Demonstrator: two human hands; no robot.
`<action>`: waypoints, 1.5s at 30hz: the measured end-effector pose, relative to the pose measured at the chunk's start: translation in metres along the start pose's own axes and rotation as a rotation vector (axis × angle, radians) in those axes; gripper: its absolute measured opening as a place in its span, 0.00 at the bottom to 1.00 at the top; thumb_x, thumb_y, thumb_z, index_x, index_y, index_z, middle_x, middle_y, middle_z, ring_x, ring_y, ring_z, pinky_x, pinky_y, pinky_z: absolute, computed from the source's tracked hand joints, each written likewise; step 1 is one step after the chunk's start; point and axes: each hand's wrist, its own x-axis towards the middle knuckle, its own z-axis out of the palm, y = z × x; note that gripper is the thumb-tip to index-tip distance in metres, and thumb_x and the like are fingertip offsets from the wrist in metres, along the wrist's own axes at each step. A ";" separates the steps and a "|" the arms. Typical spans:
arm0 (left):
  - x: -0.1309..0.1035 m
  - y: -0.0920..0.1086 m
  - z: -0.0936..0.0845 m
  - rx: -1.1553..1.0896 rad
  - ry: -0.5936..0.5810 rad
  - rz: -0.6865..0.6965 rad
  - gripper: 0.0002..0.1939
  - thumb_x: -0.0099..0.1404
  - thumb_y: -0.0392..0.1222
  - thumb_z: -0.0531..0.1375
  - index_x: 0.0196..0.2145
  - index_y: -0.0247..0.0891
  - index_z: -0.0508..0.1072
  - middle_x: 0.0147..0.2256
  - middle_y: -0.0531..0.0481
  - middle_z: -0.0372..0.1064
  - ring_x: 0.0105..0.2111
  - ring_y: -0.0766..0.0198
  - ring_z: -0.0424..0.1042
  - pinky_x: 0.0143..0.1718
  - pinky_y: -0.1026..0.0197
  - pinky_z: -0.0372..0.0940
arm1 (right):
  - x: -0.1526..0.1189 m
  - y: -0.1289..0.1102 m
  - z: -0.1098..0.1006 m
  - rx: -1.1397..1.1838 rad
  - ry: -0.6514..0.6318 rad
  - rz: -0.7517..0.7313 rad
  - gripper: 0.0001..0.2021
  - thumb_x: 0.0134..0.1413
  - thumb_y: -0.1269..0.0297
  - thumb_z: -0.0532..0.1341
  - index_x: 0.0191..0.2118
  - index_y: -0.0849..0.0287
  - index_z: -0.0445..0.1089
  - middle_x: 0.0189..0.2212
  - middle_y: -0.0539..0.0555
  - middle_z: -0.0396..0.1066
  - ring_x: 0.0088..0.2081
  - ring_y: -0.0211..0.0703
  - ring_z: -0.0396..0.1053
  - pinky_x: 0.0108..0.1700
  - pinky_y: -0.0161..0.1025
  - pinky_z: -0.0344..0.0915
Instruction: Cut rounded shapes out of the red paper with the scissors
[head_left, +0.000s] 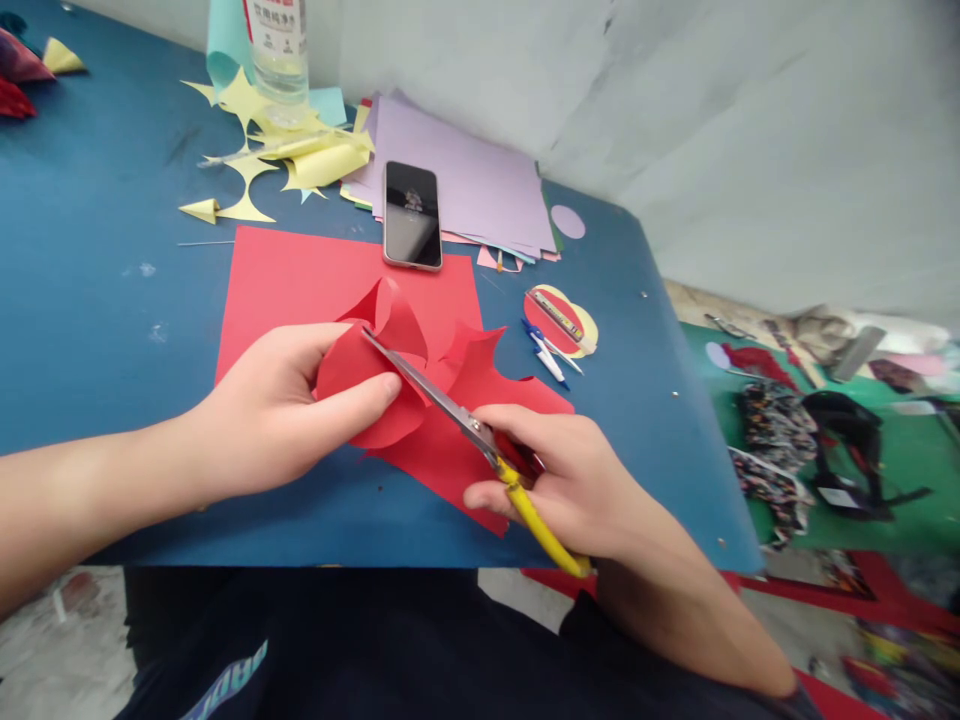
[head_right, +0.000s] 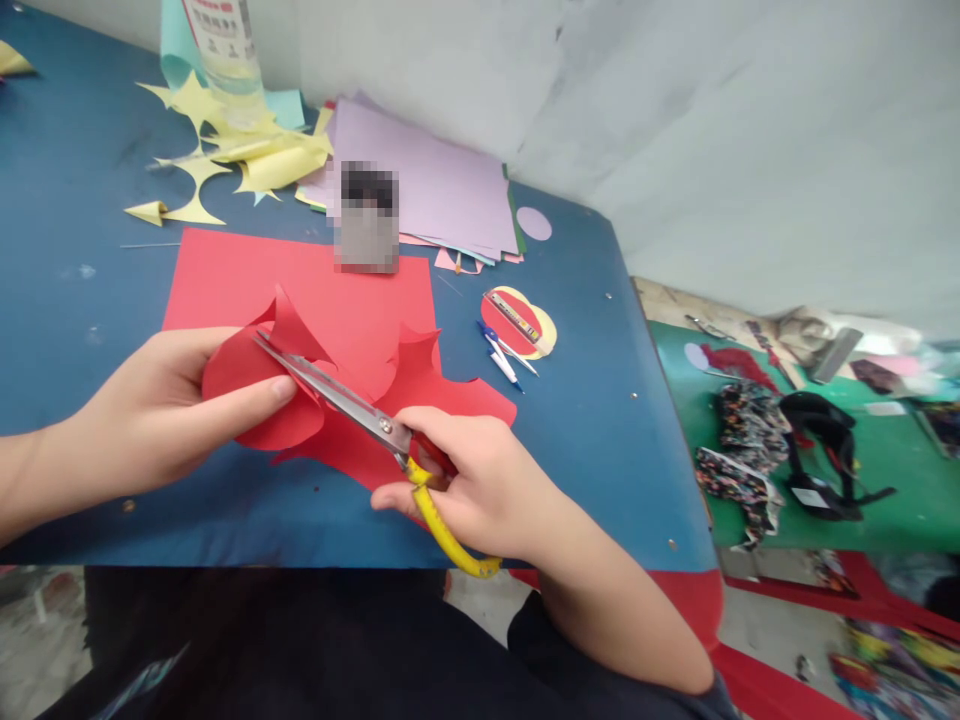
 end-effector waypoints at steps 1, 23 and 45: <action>0.000 0.000 0.000 -0.007 -0.003 0.004 0.10 0.73 0.41 0.66 0.32 0.38 0.81 0.29 0.57 0.80 0.27 0.70 0.74 0.26 0.72 0.70 | 0.000 0.000 0.000 0.002 -0.002 0.000 0.33 0.72 0.27 0.62 0.42 0.58 0.75 0.24 0.43 0.61 0.23 0.35 0.56 0.25 0.31 0.58; -0.001 0.001 0.001 0.024 0.006 0.013 0.11 0.72 0.42 0.67 0.31 0.38 0.80 0.29 0.55 0.78 0.27 0.68 0.71 0.26 0.69 0.67 | 0.001 0.000 0.000 0.007 -0.032 0.060 0.32 0.70 0.27 0.65 0.40 0.56 0.75 0.24 0.45 0.63 0.24 0.37 0.57 0.26 0.34 0.59; -0.001 -0.006 0.002 0.135 0.000 -0.029 0.14 0.72 0.45 0.65 0.29 0.37 0.77 0.27 0.53 0.75 0.28 0.64 0.69 0.27 0.64 0.67 | 0.001 0.001 0.000 -0.049 -0.087 0.110 0.26 0.72 0.34 0.68 0.40 0.54 0.69 0.24 0.45 0.63 0.23 0.37 0.58 0.27 0.33 0.60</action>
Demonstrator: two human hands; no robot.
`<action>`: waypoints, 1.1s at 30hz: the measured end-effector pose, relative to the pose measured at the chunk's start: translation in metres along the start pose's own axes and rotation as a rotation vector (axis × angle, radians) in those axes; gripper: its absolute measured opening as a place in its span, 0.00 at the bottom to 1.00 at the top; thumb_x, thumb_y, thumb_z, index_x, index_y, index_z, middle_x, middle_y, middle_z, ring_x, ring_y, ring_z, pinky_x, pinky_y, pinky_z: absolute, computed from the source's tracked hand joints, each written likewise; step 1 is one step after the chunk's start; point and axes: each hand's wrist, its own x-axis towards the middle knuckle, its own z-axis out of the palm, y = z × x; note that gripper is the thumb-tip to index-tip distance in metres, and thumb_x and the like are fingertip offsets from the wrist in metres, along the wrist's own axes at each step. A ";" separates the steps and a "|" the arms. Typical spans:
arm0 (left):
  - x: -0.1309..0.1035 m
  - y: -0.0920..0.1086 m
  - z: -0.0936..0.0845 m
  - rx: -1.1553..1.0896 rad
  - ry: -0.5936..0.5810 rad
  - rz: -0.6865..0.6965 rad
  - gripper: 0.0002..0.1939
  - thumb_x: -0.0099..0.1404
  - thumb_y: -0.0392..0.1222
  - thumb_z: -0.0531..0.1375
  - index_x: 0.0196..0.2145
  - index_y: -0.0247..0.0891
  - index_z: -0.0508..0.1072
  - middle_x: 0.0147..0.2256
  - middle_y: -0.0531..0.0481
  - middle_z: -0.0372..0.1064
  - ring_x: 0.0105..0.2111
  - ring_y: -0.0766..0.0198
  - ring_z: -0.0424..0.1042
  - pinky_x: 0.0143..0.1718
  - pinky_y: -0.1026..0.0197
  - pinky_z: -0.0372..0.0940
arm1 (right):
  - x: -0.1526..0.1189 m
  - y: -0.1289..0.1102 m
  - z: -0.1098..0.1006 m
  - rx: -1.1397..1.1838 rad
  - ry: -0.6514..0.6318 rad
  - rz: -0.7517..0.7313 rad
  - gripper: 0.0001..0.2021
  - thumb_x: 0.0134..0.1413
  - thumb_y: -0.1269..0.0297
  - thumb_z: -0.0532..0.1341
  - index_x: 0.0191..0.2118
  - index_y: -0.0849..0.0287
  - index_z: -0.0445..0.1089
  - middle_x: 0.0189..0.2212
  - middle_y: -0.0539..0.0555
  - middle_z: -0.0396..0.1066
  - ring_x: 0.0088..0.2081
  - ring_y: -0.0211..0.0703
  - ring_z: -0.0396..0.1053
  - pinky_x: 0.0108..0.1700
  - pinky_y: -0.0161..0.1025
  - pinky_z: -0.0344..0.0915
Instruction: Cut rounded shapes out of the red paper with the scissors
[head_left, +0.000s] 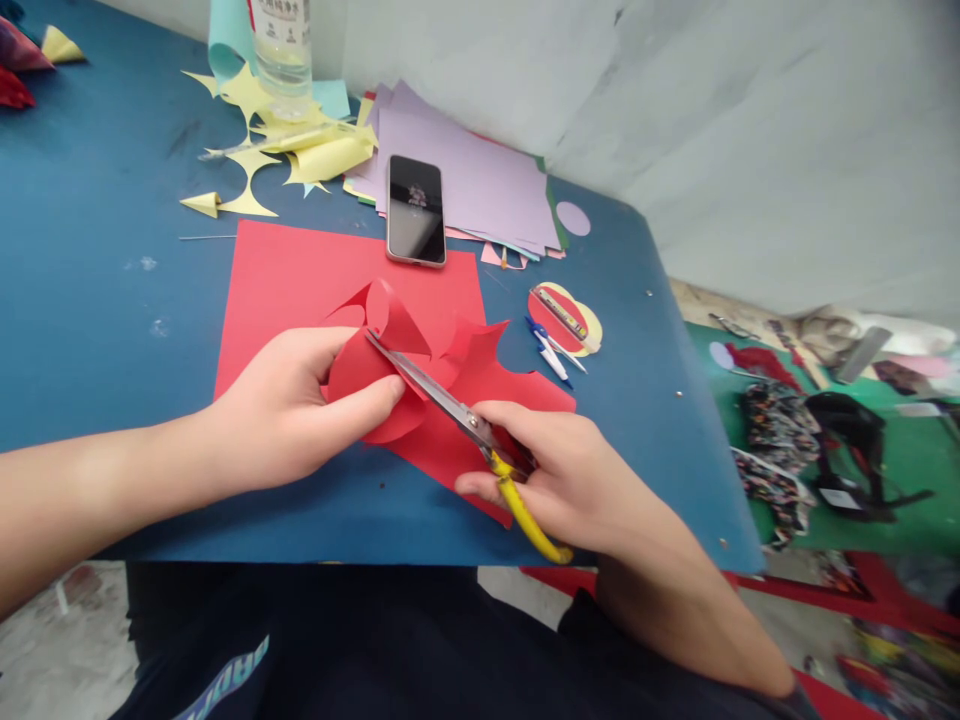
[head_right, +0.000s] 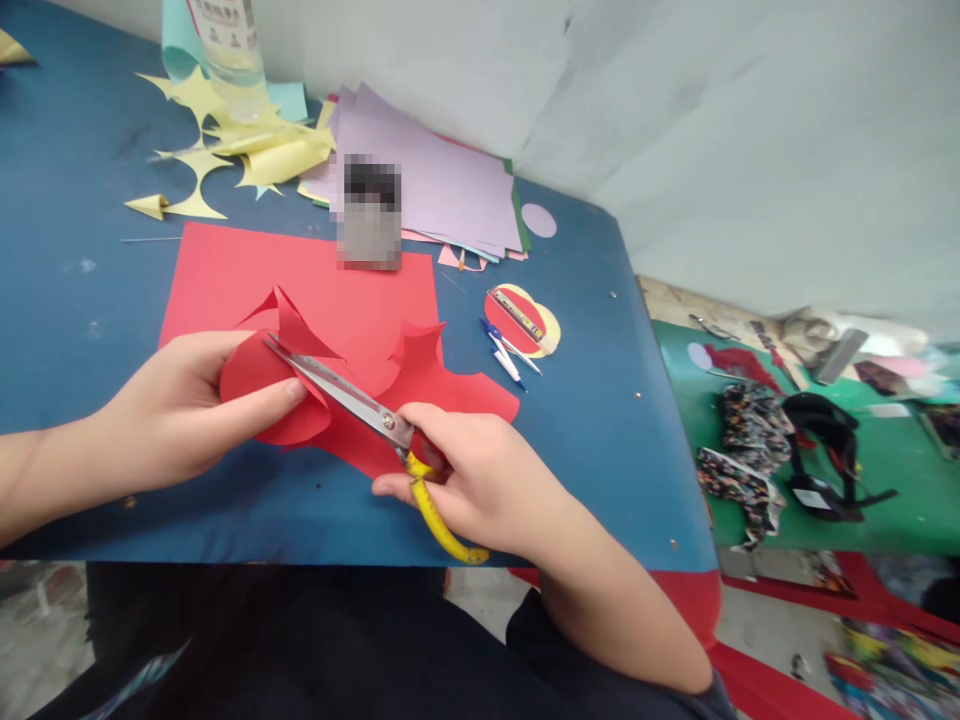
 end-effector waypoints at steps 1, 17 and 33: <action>0.000 0.000 0.000 0.009 0.003 -0.002 0.14 0.71 0.45 0.65 0.29 0.37 0.77 0.26 0.53 0.75 0.27 0.64 0.69 0.27 0.64 0.67 | 0.000 0.000 0.000 -0.002 0.001 0.001 0.26 0.72 0.34 0.67 0.40 0.54 0.70 0.25 0.45 0.63 0.23 0.37 0.59 0.27 0.33 0.60; -0.001 -0.006 0.000 0.118 0.023 0.043 0.14 0.72 0.48 0.64 0.31 0.36 0.79 0.28 0.52 0.79 0.27 0.64 0.72 0.28 0.62 0.67 | -0.001 0.003 0.002 -0.065 0.030 -0.017 0.25 0.73 0.35 0.68 0.42 0.55 0.74 0.26 0.48 0.70 0.24 0.39 0.65 0.29 0.33 0.65; -0.001 -0.010 0.003 0.111 0.010 0.078 0.14 0.72 0.46 0.64 0.31 0.36 0.78 0.26 0.54 0.76 0.26 0.66 0.70 0.28 0.64 0.66 | 0.001 0.001 0.001 -0.140 0.005 -0.067 0.23 0.78 0.38 0.63 0.45 0.55 0.70 0.25 0.46 0.67 0.23 0.39 0.64 0.28 0.34 0.63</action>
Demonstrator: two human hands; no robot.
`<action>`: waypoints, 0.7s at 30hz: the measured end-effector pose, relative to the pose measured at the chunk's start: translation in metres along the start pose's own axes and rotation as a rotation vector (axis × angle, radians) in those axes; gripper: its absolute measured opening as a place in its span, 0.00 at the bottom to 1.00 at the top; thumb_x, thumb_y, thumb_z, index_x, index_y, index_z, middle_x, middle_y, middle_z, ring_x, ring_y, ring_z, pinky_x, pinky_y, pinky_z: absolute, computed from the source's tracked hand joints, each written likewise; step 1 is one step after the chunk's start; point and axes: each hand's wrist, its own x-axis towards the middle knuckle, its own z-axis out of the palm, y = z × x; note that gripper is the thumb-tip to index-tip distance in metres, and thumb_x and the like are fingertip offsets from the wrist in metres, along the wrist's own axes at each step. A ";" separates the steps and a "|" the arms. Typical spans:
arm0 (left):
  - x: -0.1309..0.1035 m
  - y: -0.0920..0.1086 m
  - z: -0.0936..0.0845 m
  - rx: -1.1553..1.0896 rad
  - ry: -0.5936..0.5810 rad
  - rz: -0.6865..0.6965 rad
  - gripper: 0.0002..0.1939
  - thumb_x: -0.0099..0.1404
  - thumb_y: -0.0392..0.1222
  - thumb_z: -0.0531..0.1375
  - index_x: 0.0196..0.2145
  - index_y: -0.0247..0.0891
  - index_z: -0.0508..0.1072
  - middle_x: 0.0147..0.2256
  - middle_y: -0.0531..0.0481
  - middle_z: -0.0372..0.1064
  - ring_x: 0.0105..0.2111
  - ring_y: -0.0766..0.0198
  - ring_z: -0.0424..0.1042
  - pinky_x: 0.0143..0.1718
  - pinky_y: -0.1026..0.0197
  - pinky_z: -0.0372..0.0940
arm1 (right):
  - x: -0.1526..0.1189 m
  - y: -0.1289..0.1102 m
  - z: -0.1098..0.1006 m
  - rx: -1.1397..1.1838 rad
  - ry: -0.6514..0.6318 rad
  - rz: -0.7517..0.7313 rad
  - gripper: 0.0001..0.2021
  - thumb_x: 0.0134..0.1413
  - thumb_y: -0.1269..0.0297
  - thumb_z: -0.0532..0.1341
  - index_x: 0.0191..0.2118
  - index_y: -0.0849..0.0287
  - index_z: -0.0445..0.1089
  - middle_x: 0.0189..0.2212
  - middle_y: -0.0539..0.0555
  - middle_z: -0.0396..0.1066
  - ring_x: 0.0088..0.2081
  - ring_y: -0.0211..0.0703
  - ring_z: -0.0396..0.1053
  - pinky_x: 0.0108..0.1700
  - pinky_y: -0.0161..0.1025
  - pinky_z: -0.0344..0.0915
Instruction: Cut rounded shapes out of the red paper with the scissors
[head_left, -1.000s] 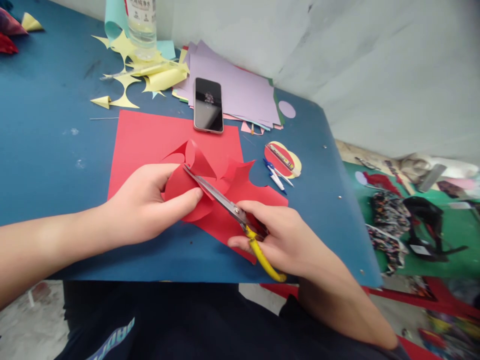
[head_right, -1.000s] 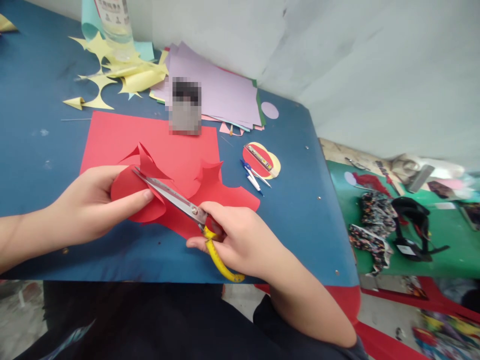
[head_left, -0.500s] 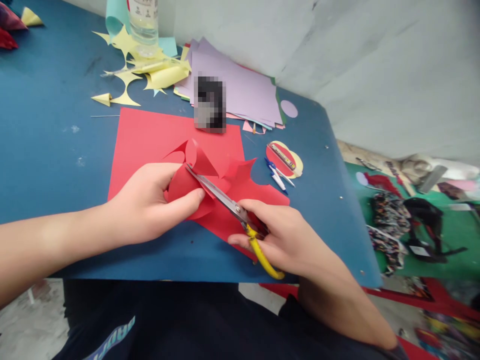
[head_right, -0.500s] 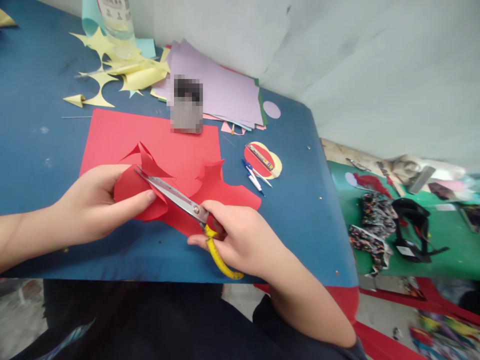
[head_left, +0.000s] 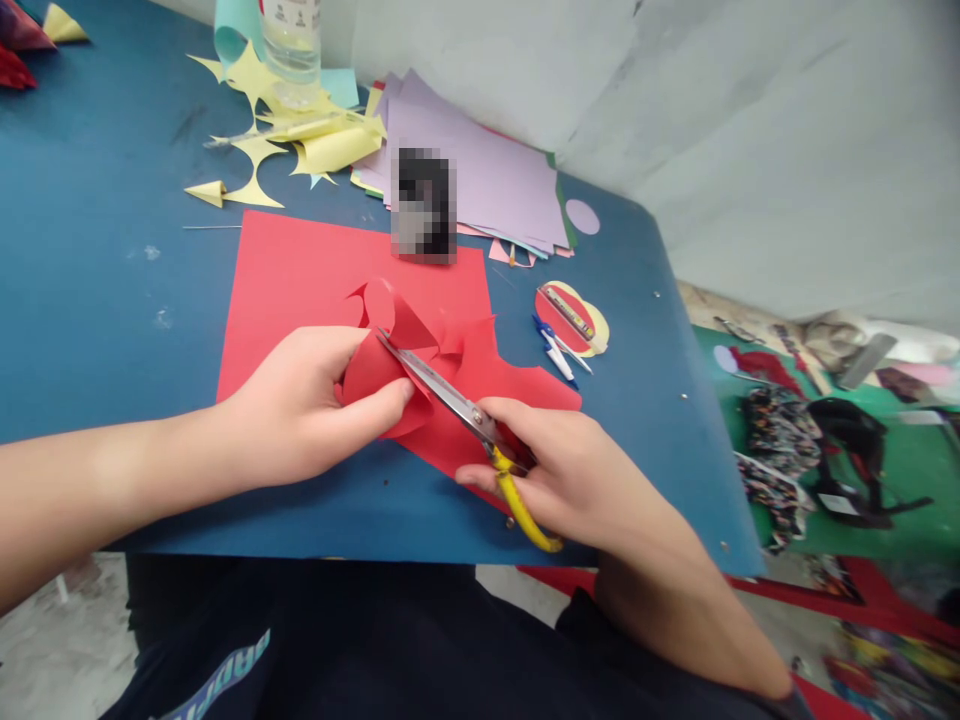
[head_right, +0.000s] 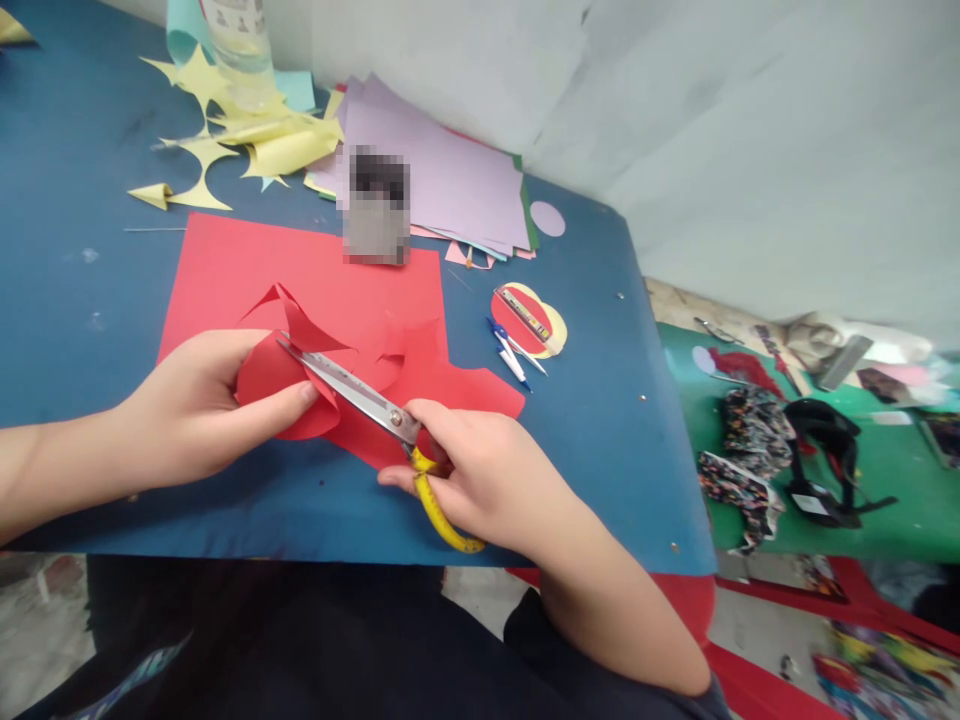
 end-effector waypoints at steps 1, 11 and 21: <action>0.000 0.000 0.000 0.002 -0.002 0.004 0.14 0.72 0.45 0.64 0.30 0.36 0.78 0.26 0.54 0.76 0.26 0.66 0.70 0.28 0.64 0.66 | 0.000 0.000 0.000 -0.002 -0.003 0.000 0.23 0.78 0.38 0.63 0.45 0.55 0.70 0.25 0.45 0.66 0.23 0.39 0.64 0.28 0.34 0.63; -0.003 -0.005 0.003 0.090 0.008 0.018 0.16 0.71 0.45 0.62 0.25 0.38 0.72 0.23 0.57 0.69 0.24 0.69 0.65 0.26 0.63 0.61 | -0.001 0.000 0.001 -0.058 -0.002 -0.047 0.23 0.81 0.38 0.60 0.46 0.56 0.69 0.25 0.45 0.66 0.23 0.38 0.65 0.28 0.34 0.63; -0.004 -0.008 0.005 0.106 -0.034 0.006 0.17 0.73 0.48 0.62 0.28 0.38 0.74 0.26 0.54 0.73 0.25 0.66 0.68 0.29 0.60 0.62 | -0.001 0.005 0.003 -0.074 -0.018 -0.060 0.23 0.81 0.39 0.60 0.45 0.56 0.69 0.25 0.46 0.69 0.23 0.39 0.69 0.28 0.34 0.63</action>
